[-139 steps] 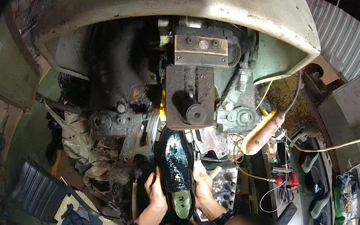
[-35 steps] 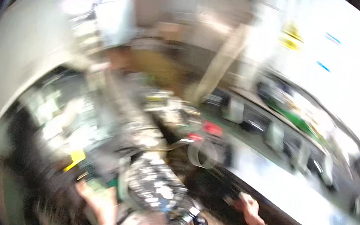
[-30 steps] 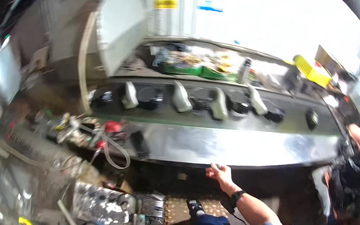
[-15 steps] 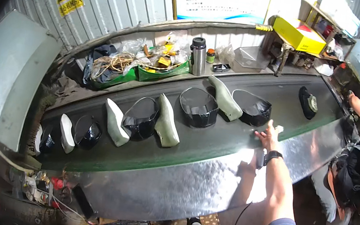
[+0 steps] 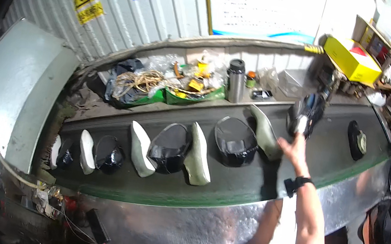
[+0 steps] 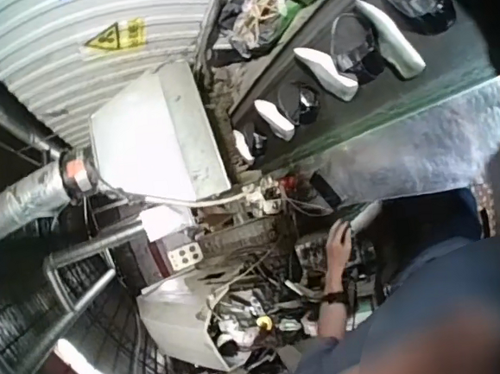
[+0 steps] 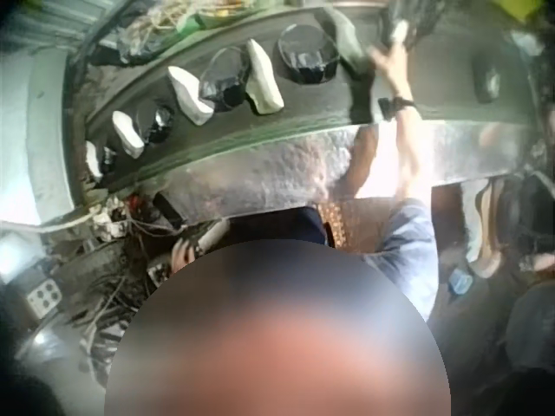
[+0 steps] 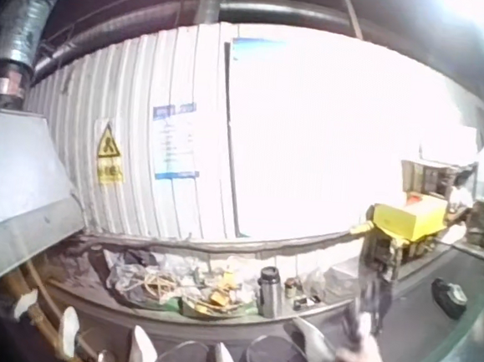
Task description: Using a lasting machine to pull and shape the upper part of a shoe over a last.
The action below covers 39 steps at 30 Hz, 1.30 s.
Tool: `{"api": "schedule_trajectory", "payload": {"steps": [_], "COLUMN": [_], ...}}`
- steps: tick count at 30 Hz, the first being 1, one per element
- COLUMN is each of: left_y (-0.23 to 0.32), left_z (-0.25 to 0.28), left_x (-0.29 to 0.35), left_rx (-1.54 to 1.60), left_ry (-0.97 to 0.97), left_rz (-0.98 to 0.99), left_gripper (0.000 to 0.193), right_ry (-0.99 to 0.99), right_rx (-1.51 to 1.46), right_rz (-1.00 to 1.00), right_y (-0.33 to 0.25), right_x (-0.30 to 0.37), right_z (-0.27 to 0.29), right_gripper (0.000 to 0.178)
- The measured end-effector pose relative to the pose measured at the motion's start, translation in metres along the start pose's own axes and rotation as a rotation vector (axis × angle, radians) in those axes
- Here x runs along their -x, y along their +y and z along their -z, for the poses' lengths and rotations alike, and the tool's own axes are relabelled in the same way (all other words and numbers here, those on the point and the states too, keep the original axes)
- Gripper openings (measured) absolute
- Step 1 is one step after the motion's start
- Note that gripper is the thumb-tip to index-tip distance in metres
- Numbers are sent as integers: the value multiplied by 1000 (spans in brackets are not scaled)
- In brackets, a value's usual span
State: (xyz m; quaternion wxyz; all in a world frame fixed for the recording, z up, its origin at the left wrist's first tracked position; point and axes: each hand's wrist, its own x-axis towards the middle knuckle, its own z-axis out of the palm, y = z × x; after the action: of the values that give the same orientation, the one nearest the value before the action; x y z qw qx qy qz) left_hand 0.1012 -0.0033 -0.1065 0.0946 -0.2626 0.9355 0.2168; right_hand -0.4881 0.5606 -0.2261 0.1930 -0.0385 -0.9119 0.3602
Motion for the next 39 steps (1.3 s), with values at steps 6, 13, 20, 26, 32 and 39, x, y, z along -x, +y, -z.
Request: {"api": "schedule_trajectory", "payload": {"steps": [6, 13, 20, 26, 32, 39], "left_y": [56, 49, 148, 222, 170, 212], "left_z": [-28, -58, -144, -192, -135, -179], "left_x": [-39, -33, -107, -104, -96, -90], "left_rx": [143, 351, 980, 1858, 1630, 1185], "left_ry": [135, 95, -612, -1441, -1041, -480], "left_rz": [-392, -405, -137, 660, 259, 325], "left_gripper": [38, 25, 48, 74, 97, 126], "right_ry": [-241, -319, -343, -484, -3, -169], "right_rx": [305, 504, 553, -23, -982, -1613], "right_rz": [123, 155, 165, -192, -893, -1083], "right_y": [-2, -26, -148, -264, -201, -84], "right_x": [53, 145, 311, 408, 422, 448], "right_z": [-48, 61, 123, 154, 214, 147], "right_gripper": [78, 77, 67, 91, 25, 47]}}
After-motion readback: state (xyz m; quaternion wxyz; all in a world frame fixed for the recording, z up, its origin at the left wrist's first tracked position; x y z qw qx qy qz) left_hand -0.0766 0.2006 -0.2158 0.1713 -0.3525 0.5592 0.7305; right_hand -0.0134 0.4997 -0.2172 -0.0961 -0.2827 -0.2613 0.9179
